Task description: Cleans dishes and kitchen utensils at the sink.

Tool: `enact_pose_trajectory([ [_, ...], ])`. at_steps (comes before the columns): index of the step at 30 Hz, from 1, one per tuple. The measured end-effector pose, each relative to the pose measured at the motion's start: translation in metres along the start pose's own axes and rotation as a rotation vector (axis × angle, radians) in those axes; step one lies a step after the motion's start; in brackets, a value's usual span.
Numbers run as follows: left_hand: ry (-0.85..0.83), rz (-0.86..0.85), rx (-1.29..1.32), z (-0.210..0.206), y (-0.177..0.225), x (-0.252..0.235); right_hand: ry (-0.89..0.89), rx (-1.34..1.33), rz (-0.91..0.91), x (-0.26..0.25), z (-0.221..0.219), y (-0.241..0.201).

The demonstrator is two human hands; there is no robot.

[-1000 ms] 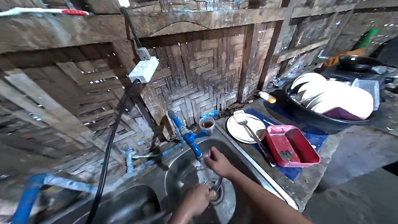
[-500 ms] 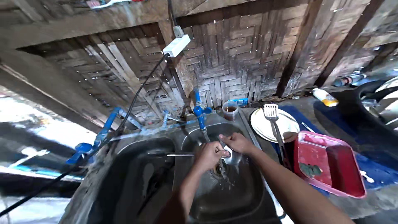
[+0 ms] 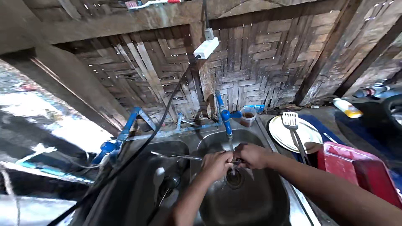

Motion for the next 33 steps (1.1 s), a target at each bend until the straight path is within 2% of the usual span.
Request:
enact_pose_trajectory([
  [7,0.077,-0.145,0.005,0.001,-0.029,-0.011,0.114,0.114,-0.239,-0.015,0.005,-0.004],
  [9,0.134,-0.206,0.018,0.003,-0.034,-0.012,0.131,0.070,-0.287,-0.018,0.002,-0.010],
  [13,0.178,-0.372,-0.067,0.002,-0.033,-0.013,0.046,-0.088,-0.346,-0.023,-0.029,-0.010],
  [16,0.076,-0.330,-0.010,-0.006,-0.040,-0.013,0.011,-0.090,-0.324,-0.022,-0.038,-0.011],
  [20,0.027,-0.354,0.049,-0.018,-0.038,-0.015,-0.009,-0.010,-0.262,-0.018,-0.046,-0.021],
  [23,0.029,-0.401,0.060,-0.012,-0.028,-0.017,0.021,0.025,-0.334,-0.015,-0.042,-0.009],
  [26,0.133,-0.456,-0.062,-0.006,-0.018,-0.013,0.032,-0.017,-0.407,-0.018,-0.044,0.010],
  [29,0.213,-0.513,-0.272,-0.008,-0.009,-0.007,-0.006,-0.069,-0.347,-0.019,-0.056,0.032],
  [33,0.242,-0.382,-0.272,-0.014,0.004,-0.015,0.147,0.157,-0.151,-0.003,-0.050,0.044],
])
Point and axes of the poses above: each hand's wrist, its own x-axis away from the middle knuckle, its own z-axis out of the back of the hand, y = z × x, the point moved 9 cm from there along -x, towards the middle knuckle, and after that the axes turned 14 degrees about -z, right-handed, at the moved point
